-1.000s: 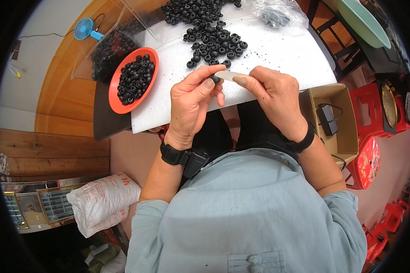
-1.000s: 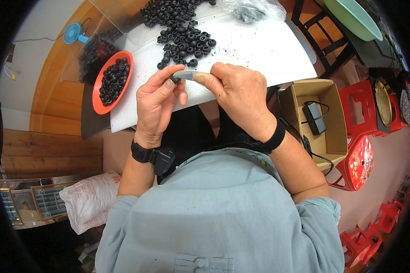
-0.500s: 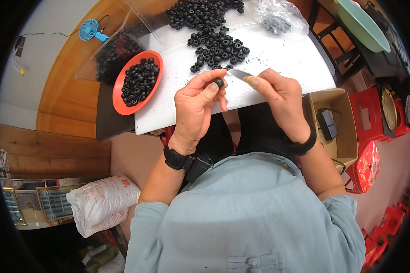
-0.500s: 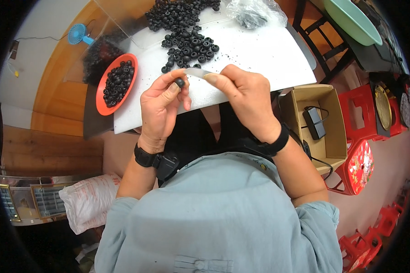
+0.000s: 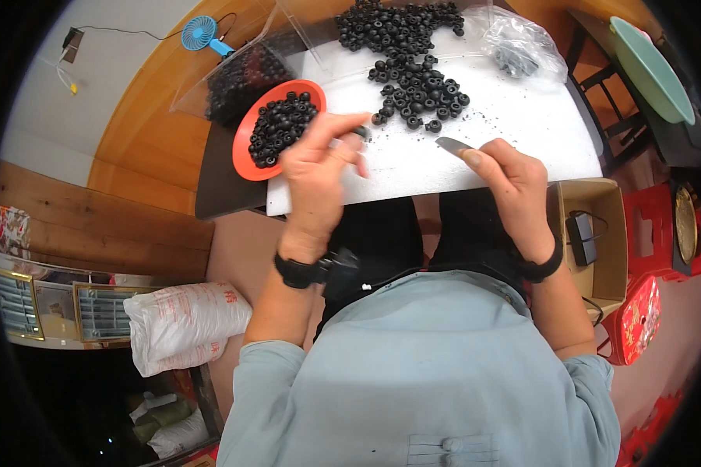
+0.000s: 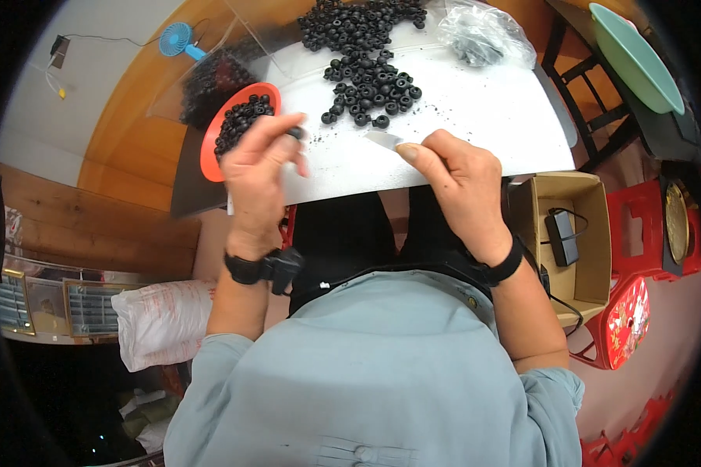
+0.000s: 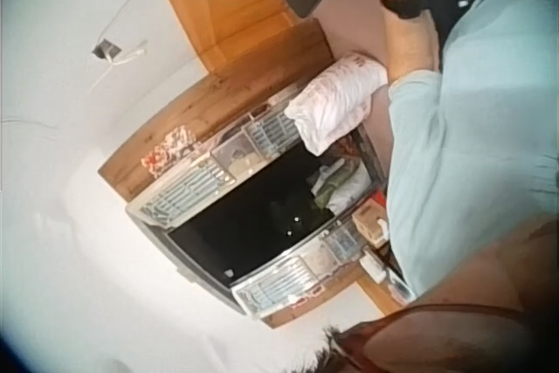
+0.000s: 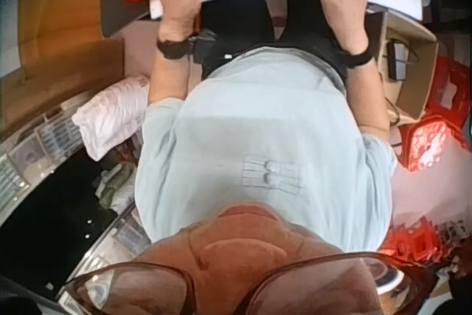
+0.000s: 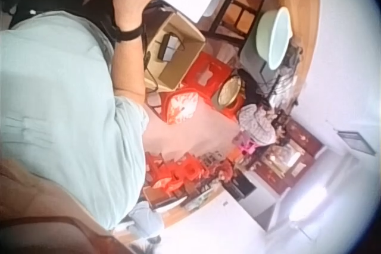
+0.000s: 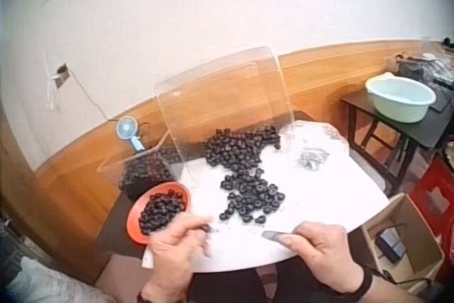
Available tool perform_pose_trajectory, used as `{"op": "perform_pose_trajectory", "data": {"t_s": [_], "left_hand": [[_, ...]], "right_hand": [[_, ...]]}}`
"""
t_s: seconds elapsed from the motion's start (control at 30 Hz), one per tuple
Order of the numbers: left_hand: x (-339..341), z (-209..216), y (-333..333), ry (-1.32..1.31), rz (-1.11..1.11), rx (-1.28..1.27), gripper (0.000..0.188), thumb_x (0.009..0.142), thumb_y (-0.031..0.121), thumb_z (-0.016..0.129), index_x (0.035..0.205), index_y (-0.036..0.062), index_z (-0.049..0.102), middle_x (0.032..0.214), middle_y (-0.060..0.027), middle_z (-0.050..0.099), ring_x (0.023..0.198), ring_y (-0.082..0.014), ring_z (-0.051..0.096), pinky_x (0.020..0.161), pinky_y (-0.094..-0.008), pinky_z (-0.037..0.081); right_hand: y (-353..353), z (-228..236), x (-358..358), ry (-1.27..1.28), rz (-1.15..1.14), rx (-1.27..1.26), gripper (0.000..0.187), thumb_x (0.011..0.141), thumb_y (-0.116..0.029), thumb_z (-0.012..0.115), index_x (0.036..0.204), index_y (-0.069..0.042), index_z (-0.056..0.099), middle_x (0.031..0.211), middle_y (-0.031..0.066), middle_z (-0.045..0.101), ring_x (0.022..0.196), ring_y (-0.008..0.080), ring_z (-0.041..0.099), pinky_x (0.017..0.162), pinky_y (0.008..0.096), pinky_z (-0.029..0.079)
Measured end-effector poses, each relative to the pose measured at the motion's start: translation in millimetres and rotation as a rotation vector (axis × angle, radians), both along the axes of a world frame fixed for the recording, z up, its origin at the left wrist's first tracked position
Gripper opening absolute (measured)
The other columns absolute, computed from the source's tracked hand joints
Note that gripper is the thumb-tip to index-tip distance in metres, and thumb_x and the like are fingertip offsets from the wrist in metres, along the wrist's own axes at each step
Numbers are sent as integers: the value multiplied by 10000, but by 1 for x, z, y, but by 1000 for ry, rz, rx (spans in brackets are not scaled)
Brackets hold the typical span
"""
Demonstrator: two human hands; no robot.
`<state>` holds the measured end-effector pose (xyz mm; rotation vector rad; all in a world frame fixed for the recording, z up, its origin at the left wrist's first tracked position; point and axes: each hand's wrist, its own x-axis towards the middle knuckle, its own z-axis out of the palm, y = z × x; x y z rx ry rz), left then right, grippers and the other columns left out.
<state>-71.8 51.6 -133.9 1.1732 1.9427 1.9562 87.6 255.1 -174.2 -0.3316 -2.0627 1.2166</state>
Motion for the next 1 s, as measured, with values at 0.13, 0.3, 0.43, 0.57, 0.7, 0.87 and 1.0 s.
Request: {"op": "perform_pose_trajectory", "data": {"t_s": [0.13,0.3,0.43,0.57,0.7,0.87,1.0], "left_hand": [[-46,37,-31,97,373,-146,222,944,-16,651,1133,11,763,1021,-15,665,787,-86,595,698,-241,494],[-54,30,-22,680,451,-366,265,835,-19,734,1085,58,775,1084,-73,689,1005,-210,608,778,-287,547],[-19,9,28,725,194,-344,237,785,-2,767,1011,68,775,992,-62,664,975,-224,581,798,-349,502],[-7,-5,69,902,79,-365,245,776,28,776,1016,69,750,946,-62,621,956,-263,560,772,-372,495],[-10,-13,82,1043,75,-458,214,805,15,745,1010,66,713,936,-67,592,949,-290,544,766,-415,500],[-5,-6,68,1065,107,-429,197,825,-27,699,1006,50,709,920,-81,601,920,-299,545,765,-421,492],[1,-7,44,983,178,-503,179,840,-23,696,1007,40,707,925,-102,606,937,-304,563,763,-419,487]], "right_hand": [[5,-2,3,40,43,-70,328,974,-273,745,793,-4,692,583,32,451,555,108,386,520,297,319],[10,-3,3,77,188,-402,302,999,-263,717,841,-5,720,641,-48,501,619,59,393,559,248,295],[12,-2,4,112,197,-479,290,1009,-262,696,856,-19,737,640,-50,510,609,44,425,548,234,301],[12,-4,5,123,190,-491,291,1008,-264,696,856,-19,736,640,-49,511,605,44,419,545,234,299],[15,-6,7,108,205,-483,294,1007,-268,695,857,-18,735,640,-46,512,607,44,420,544,236,305],[15,-4,8,113,199,-470,297,1007,-264,696,855,-11,731,638,-44,511,603,49,417,545,239,308],[13,-3,9,108,198,-454,302,1006,-263,700,855,-4,728,642,-39,517,612,50,432,549,243,320]]}}
